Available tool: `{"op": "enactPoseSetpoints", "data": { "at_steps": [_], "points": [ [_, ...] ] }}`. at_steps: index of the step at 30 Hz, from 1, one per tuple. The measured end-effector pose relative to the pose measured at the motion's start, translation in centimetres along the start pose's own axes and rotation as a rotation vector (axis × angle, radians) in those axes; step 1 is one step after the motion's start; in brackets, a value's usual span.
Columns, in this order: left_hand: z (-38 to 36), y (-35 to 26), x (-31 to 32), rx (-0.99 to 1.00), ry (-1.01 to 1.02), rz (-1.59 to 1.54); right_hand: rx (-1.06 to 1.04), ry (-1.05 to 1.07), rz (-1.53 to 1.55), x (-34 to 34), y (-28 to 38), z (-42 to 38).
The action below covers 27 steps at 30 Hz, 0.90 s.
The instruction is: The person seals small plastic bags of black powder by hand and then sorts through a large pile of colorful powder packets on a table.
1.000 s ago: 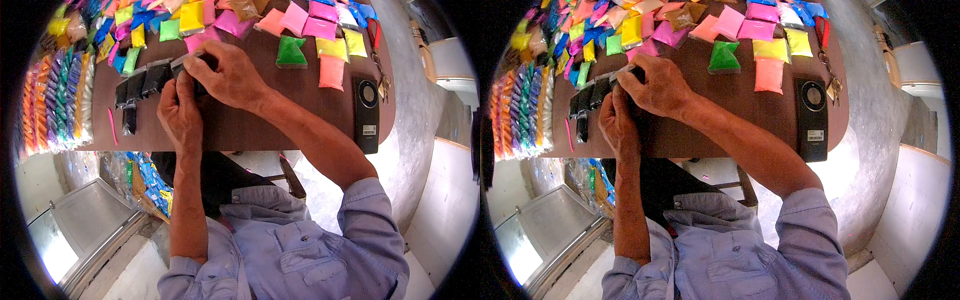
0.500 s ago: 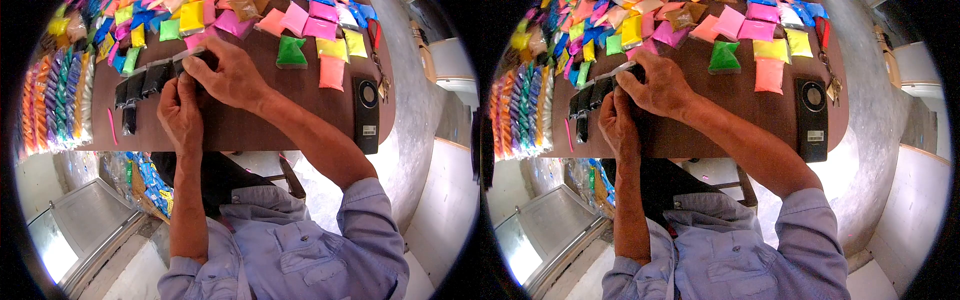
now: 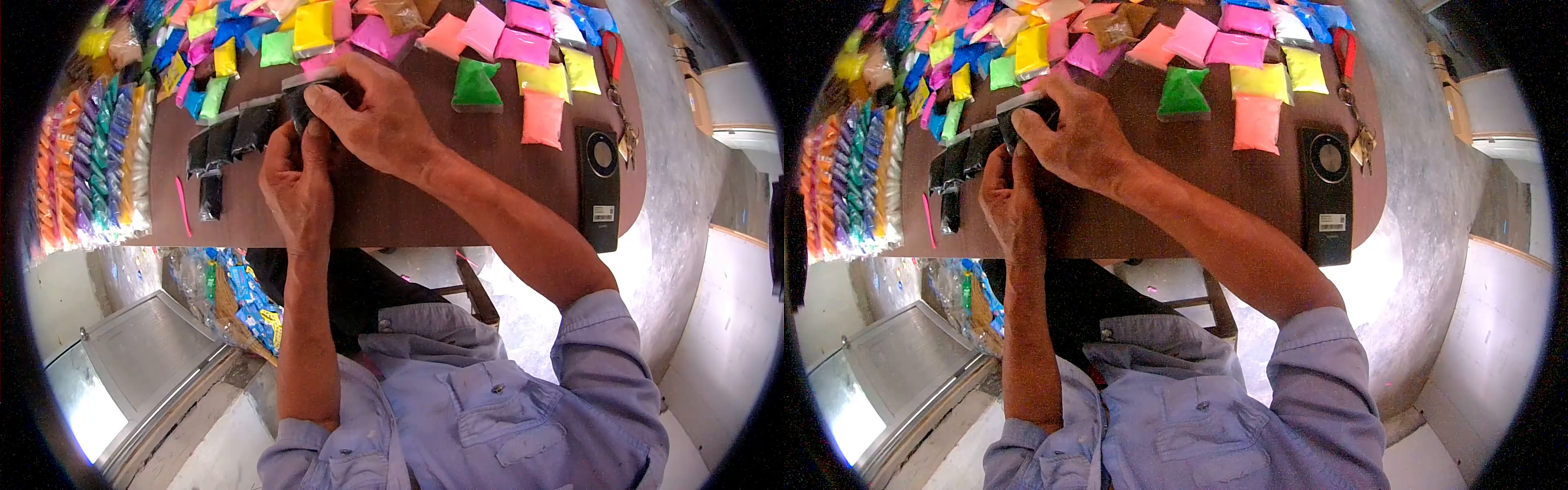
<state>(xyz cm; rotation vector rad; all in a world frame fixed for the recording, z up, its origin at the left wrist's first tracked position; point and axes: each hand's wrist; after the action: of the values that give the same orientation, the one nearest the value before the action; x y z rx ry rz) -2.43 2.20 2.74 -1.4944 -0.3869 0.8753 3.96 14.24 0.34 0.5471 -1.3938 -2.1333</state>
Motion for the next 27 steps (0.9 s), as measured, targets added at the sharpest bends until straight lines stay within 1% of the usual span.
{"op": "enactPoseSetpoints", "data": {
  "at_steps": [2,4,6,8,13,19,22,27],
  "points": [
    [0.0,0.5,-0.1,0.026,-0.007,0.005,0.076,0.053,0.025,0.0,0.1,-0.1],
    [0.1,0.9,-0.4,0.083,0.002,0.021,0.06,0.056,0.008,-0.1,0.0,0.0],
    [0.2,1.0,-0.5,0.065,0.007,0.04,0.044,0.059,-0.008,-0.1,-0.2,0.1],
    [0.2,0.6,-0.5,0.047,0.011,0.059,0.079,0.061,0.017,-0.1,-0.3,0.1],
    [-0.1,0.2,-0.2,-0.049,-0.009,-0.082,0.034,0.043,-0.021,-0.1,-0.1,0.2],
    [-0.1,0.6,-0.3,0.024,-0.012,0.042,0.054,0.052,-0.005,-0.1,0.3,0.1],
    [0.0,0.9,-0.7,0.026,0.0,0.079,0.057,0.06,-0.001,0.0,0.0,0.1],
    [-0.1,0.2,-0.2,-0.004,-0.007,0.007,-0.002,0.058,0.042,0.1,-0.4,0.2]
  ]
}}
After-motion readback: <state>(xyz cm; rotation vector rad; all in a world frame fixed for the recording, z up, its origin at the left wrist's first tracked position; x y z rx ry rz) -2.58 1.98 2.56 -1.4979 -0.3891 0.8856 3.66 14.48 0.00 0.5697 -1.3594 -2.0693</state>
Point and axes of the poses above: each hand's wrist, its own z-axis towards the middle knuckle, its own x-axis out of the palm, y = z × x, and after that the axes turned 5 degrees about y, right-handed
